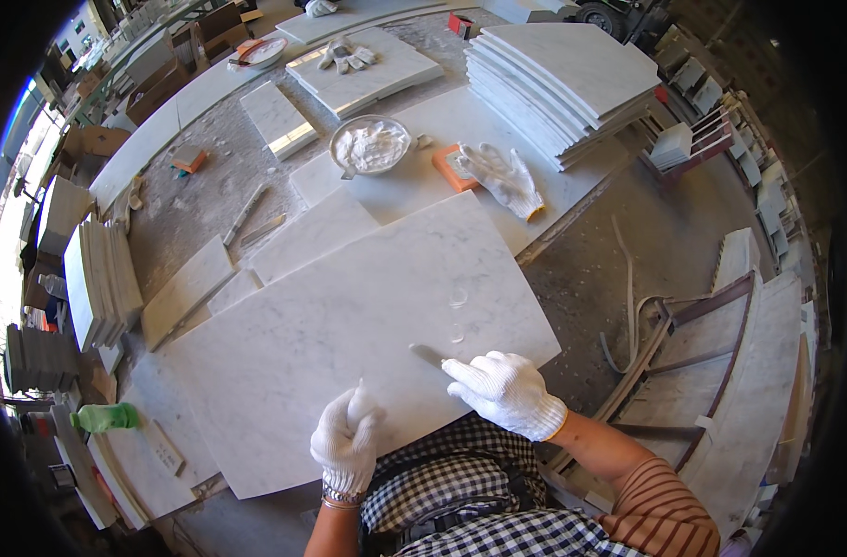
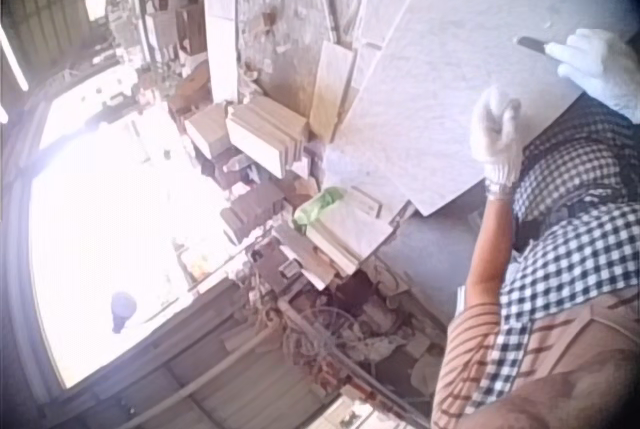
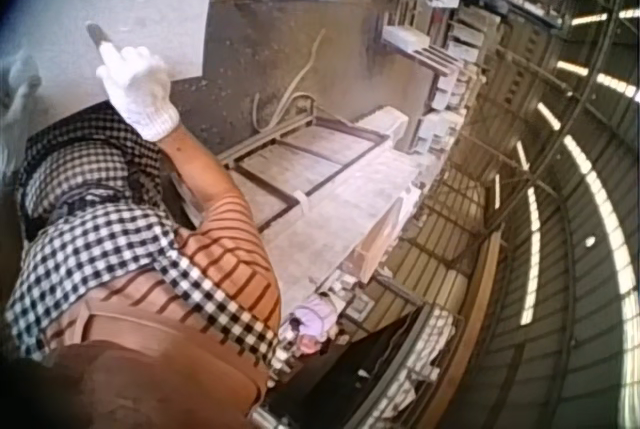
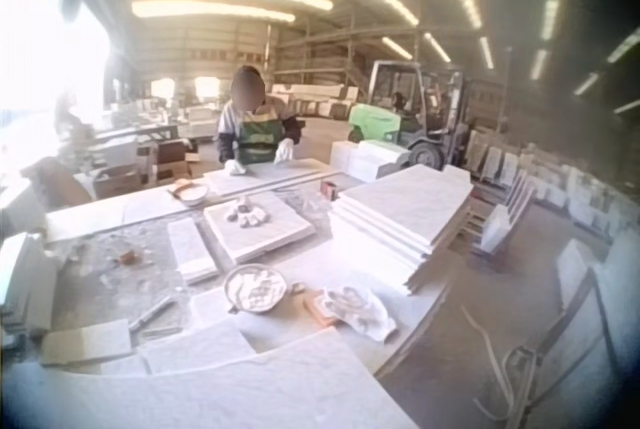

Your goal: The person scrapes a large white stone slab on a workbench using a small metal scraper. They repeatedly scrape the surface, occasionally pause to wipe or reposition the slab, and continue scraping across different areas. The person wears white gloves and a checkered apron.

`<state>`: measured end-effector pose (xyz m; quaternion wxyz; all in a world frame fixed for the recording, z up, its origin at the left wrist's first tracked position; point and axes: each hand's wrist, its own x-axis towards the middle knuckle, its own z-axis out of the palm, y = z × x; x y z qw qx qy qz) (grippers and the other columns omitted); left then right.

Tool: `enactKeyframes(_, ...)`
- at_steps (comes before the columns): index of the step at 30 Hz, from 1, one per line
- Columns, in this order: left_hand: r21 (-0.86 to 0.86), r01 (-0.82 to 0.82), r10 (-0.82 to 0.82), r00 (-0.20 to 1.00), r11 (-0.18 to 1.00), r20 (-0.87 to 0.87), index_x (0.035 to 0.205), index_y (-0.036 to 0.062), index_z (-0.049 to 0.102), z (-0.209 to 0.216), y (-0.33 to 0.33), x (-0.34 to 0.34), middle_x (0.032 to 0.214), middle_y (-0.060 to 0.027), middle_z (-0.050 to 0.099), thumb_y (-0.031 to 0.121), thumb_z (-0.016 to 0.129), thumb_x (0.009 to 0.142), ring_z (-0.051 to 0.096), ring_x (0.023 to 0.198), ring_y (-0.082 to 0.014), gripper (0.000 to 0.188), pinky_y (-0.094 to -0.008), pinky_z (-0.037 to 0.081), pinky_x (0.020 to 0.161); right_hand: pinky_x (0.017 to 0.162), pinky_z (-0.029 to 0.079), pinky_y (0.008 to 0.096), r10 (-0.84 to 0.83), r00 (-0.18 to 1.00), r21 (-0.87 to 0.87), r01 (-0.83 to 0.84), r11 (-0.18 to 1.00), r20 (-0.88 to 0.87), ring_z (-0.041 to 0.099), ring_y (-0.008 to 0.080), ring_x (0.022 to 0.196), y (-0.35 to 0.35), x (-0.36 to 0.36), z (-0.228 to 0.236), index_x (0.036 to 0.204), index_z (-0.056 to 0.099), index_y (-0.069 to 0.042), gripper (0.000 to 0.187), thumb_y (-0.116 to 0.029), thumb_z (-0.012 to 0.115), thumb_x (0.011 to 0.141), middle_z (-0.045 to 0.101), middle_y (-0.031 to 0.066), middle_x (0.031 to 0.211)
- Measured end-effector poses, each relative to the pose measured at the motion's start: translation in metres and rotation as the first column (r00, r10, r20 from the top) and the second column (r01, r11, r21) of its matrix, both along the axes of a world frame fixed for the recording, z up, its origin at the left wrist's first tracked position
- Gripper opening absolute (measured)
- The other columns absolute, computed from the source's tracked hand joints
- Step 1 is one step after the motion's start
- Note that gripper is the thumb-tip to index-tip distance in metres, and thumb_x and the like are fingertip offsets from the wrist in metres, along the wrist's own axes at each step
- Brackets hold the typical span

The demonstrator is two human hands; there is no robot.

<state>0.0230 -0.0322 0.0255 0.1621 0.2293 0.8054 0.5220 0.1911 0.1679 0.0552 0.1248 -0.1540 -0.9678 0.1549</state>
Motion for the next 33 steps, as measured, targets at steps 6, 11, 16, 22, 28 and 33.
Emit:
enactKeyframes(6, -0.235, 0.146, -0.187, 0.969, 0.961, -0.162, 0.107, 0.0067, 0.078, 0.015, 0.007, -0.006, 0.091, -0.0135, 0.078, 0.032, 0.085, 0.084, 0.076, 0.079, -0.0303, 0.035, -0.0382, 0.059, 0.073, 0.057, 0.053, 0.0343, -0.056, 0.998, 0.015, 0.056, 0.998, -0.030, 0.064, 0.0186, 0.065, -0.003, -0.004, 0.001, 0.120, 0.075, -0.009, 0.035, -0.026, 0.080, 0.090, 0.065, 0.0015, 0.072)
enactKeyframes(11, -0.381, 0.175, -0.238, 0.963, 0.908, -0.126, 0.105, 0.0088, 0.078, 0.018, 0.013, -0.010, 0.090, -0.0140, 0.077, 0.042, 0.079, 0.087, 0.075, 0.081, -0.0348, 0.038, -0.0426, 0.059, 0.072, 0.057, 0.053, 0.0346, -0.007, 1.000, 0.013, 0.007, 1.000, -0.025, 0.063, 0.0188, 0.063, -0.008, -0.005, -0.001, 0.119, 0.075, -0.009, 0.034, -0.026, 0.079, 0.090, 0.064, 0.0011, 0.072)
enactKeyframes(16, -0.433, 0.187, -0.273, 0.951, 0.882, -0.144, 0.104, 0.0097, 0.077, 0.016, 0.016, -0.011, 0.088, -0.0139, 0.076, 0.043, 0.078, 0.087, 0.074, 0.080, -0.0364, 0.037, -0.0452, 0.058, 0.072, 0.057, 0.053, 0.0336, -0.017, 0.999, 0.048, 0.016, 0.999, 0.028, 0.063, 0.0189, 0.063, -0.011, -0.004, -0.003, 0.119, 0.076, -0.009, 0.035, -0.027, 0.080, 0.089, 0.064, 0.0011, 0.071)
enactKeyframes(22, -0.473, 0.193, -0.273, 0.956, 0.859, -0.105, 0.105, 0.0099, 0.077, 0.018, 0.018, -0.013, 0.088, -0.0140, 0.076, 0.045, 0.076, 0.087, 0.074, 0.081, -0.0369, 0.040, -0.0454, 0.058, 0.072, 0.056, 0.053, 0.0335, -0.029, 0.999, 0.035, 0.030, 0.999, -0.025, 0.063, 0.0185, 0.063, -0.019, -0.001, -0.005, 0.120, 0.076, -0.009, 0.036, -0.026, 0.080, 0.089, 0.062, 0.0013, 0.072)
enactKeyframes(28, -0.480, 0.210, -0.292, 0.951, 0.852, -0.102, 0.106, 0.0098, 0.077, 0.021, 0.019, -0.013, 0.087, -0.0143, 0.076, 0.047, 0.075, 0.088, 0.074, 0.080, -0.0372, 0.041, -0.0457, 0.058, 0.072, 0.056, 0.053, 0.0334, -0.040, 0.999, 0.060, 0.041, 0.997, -0.021, 0.063, 0.0182, 0.063, -0.014, -0.005, -0.007, 0.122, 0.075, -0.008, 0.037, -0.025, 0.080, 0.089, 0.062, 0.0018, 0.071)
enactKeyframes(33, -0.485, 0.208, -0.291, 0.951, 0.850, -0.101, 0.106, 0.0098, 0.077, 0.019, 0.019, -0.014, 0.087, -0.0143, 0.076, 0.046, 0.076, 0.088, 0.074, 0.079, -0.0372, 0.040, -0.0459, 0.058, 0.072, 0.055, 0.053, 0.0331, -0.040, 0.999, 0.032, 0.041, 0.999, -0.034, 0.063, 0.0182, 0.062, -0.014, -0.006, -0.006, 0.122, 0.075, -0.008, 0.037, -0.025, 0.080, 0.088, 0.063, 0.0022, 0.071)
